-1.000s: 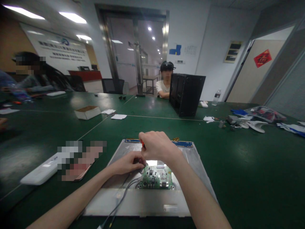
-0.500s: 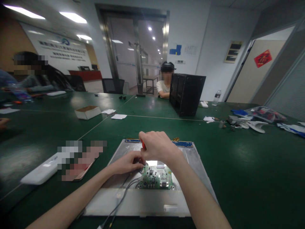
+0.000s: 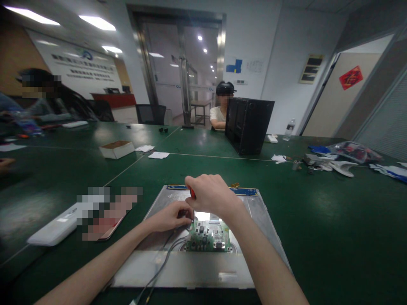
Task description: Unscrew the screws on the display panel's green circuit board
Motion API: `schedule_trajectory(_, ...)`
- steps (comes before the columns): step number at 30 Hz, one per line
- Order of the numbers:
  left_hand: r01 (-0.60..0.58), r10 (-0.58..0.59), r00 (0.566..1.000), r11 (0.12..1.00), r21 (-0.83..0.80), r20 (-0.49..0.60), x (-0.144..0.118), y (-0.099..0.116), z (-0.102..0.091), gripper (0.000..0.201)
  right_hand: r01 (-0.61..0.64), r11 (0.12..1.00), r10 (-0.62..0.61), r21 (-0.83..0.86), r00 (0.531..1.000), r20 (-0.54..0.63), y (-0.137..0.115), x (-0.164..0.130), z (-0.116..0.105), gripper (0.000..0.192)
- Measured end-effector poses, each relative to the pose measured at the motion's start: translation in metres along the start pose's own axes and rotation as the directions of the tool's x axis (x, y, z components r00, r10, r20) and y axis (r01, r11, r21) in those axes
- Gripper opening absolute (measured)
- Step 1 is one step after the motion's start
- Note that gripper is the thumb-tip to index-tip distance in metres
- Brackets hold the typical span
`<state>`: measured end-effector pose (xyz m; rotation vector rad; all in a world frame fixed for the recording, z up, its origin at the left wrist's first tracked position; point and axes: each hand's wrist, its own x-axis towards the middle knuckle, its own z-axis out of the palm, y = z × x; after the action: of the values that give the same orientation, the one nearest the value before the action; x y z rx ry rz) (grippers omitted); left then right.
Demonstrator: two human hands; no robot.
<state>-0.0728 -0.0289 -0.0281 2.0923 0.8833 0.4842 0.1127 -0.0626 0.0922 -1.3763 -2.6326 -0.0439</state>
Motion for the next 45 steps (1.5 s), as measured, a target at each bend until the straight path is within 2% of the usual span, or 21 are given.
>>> schedule_trajectory(6,0.007,-0.007,1.000,1.000,0.014,-0.005,0.0004,-0.0007,0.0003,0.008,0.045,0.997,-0.043,0.055,0.999,-0.029,0.0004,-0.0025,0.0010,0.016)
schedule_trajectory(15,0.011,-0.011,1.000,0.999,0.033,-0.007,0.0001,0.0024,-0.0005,0.007,-0.034,0.999,0.034,-0.017,0.999,0.011,-0.0010,0.0010,-0.0019,0.014)
schedule_trajectory(24,0.020,-0.020,1.000,1.000,0.003,0.012,0.0006,0.0026,-0.0007,0.007,0.043,0.998,-0.043,0.046,0.999,0.005,0.0008,-0.0042,-0.0010,0.017)
schedule_trajectory(29,0.025,-0.025,1.000,1.000,-0.010,0.009,0.0002,0.0040,-0.0005,0.009,-0.005,1.000,0.005,0.004,1.000,0.007,-0.0022,-0.0003,-0.0021,0.011)
schedule_trajectory(33,0.035,-0.035,0.999,0.999,0.009,0.010,0.0000,0.0044,-0.0008,0.009,-0.047,0.999,0.048,-0.025,0.999,0.019,-0.0014,0.0010,-0.0018,0.016)
schedule_trajectory(40,0.028,-0.028,1.000,1.000,0.015,0.002,0.0005,0.0034,-0.0002,0.009,0.049,0.995,-0.048,0.086,0.999,-0.015,0.0018,-0.0045,-0.0001,0.016)
schedule_trajectory(45,0.027,-0.027,1.000,0.999,0.029,0.014,0.0008,0.0029,-0.0002,0.006,0.038,0.997,-0.038,0.073,0.999,-0.002,0.0005,-0.0028,-0.0004,0.017)
